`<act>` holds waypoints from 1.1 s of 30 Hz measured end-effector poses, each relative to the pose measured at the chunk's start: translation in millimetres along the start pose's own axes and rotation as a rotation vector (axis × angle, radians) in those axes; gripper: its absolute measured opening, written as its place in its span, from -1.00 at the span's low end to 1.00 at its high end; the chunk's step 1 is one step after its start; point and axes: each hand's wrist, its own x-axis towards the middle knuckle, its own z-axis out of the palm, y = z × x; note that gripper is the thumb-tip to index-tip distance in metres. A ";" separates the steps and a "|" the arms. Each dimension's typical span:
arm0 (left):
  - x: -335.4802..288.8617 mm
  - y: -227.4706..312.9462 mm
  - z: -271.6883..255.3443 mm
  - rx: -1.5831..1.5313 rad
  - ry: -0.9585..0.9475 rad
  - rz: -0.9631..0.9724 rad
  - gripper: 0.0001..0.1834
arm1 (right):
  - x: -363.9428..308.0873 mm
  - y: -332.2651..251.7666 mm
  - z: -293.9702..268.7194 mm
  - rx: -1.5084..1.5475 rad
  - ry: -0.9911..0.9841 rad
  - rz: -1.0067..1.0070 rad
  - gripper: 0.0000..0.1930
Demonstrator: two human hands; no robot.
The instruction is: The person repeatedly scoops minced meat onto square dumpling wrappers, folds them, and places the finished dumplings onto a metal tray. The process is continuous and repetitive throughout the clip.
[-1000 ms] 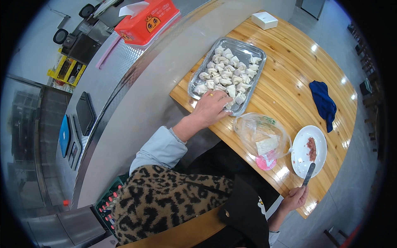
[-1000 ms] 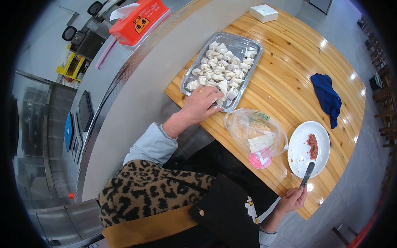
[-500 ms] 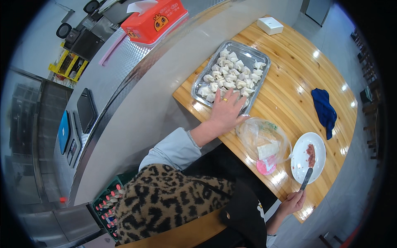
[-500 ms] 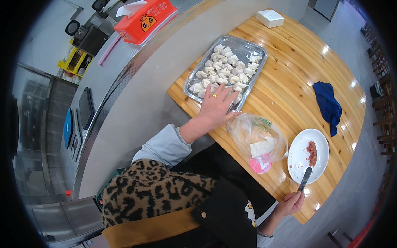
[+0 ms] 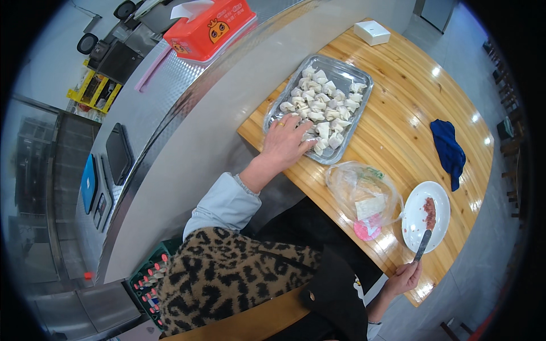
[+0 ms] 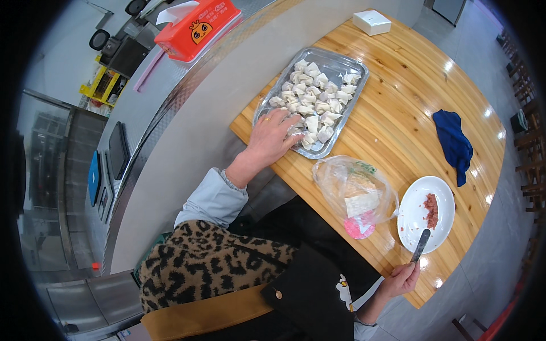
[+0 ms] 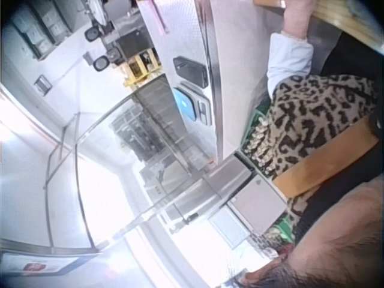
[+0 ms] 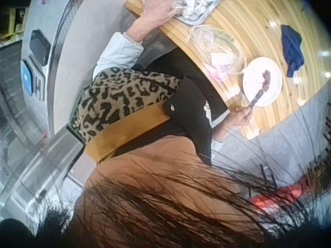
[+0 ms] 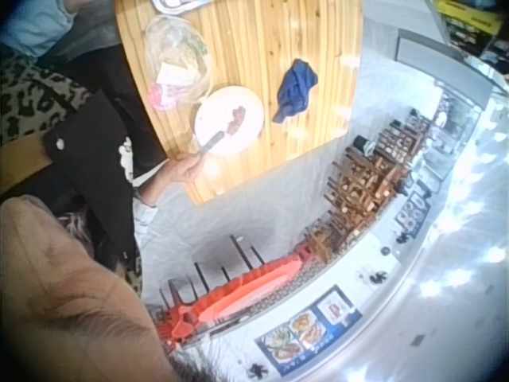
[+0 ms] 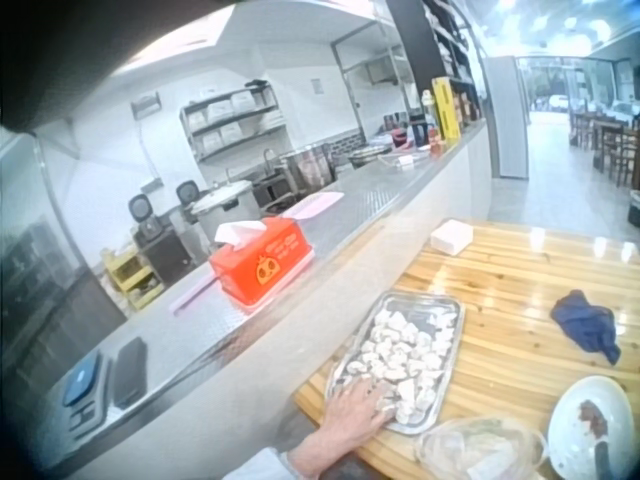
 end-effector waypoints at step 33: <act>34.8 -5.5 -11.4 0.153 0.070 0.058 -0.51 | -1.3 -3.5 1.0 -0.062 -0.038 -0.031 -0.72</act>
